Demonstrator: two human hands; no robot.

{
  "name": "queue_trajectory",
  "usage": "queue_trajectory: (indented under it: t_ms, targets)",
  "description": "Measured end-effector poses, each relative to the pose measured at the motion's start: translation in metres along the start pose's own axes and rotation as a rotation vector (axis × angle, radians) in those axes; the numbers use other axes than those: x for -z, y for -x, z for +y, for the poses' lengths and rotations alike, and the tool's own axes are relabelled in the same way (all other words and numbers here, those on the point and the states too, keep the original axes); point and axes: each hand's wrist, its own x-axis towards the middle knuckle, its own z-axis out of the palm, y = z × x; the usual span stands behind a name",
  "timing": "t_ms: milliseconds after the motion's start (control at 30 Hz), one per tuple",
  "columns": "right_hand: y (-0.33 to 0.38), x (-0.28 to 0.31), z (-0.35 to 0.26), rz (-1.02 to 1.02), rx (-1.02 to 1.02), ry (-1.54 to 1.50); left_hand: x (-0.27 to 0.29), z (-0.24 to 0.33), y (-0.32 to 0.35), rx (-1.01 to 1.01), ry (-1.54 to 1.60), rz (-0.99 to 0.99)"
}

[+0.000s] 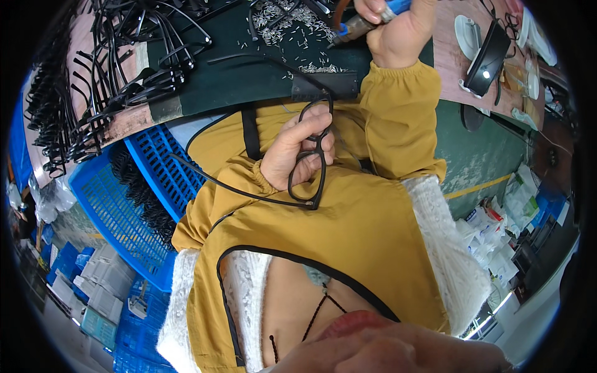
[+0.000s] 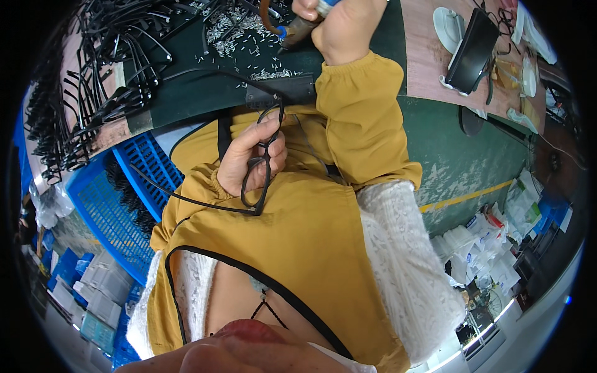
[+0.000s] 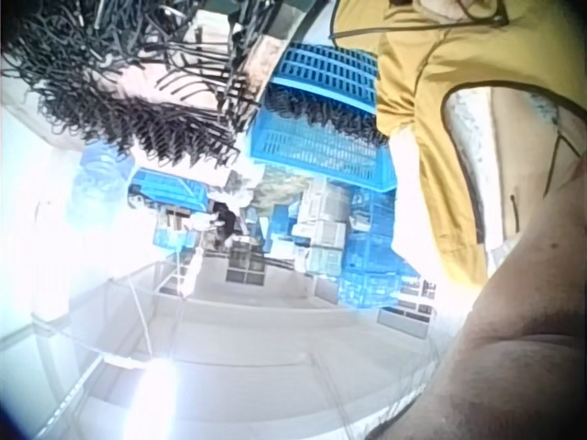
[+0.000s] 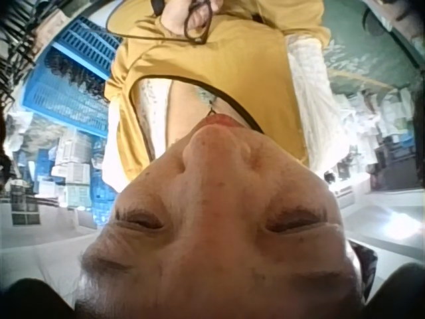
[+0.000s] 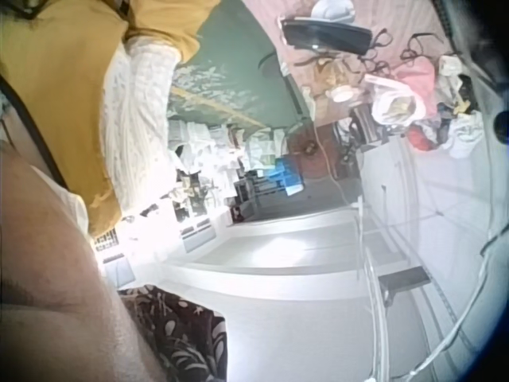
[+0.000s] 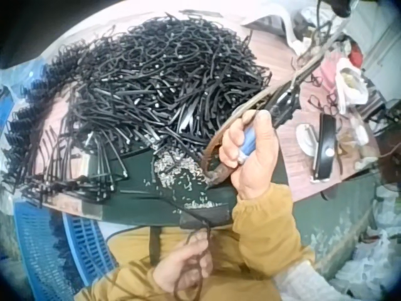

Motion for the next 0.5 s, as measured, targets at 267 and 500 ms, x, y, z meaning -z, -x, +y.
queue_trajectory:
  t_ms: [267, 500]
  targets:
    - [-0.001, 0.000, 0.000, 0.009, -0.012, 0.061, 0.005, -0.008, 0.001, -0.018, 0.030, -0.015]
    - [0.032, -0.005, -0.013, -0.061, -0.107, -0.301, 0.008, -0.009, -0.006, -0.013, 0.140, -0.101]
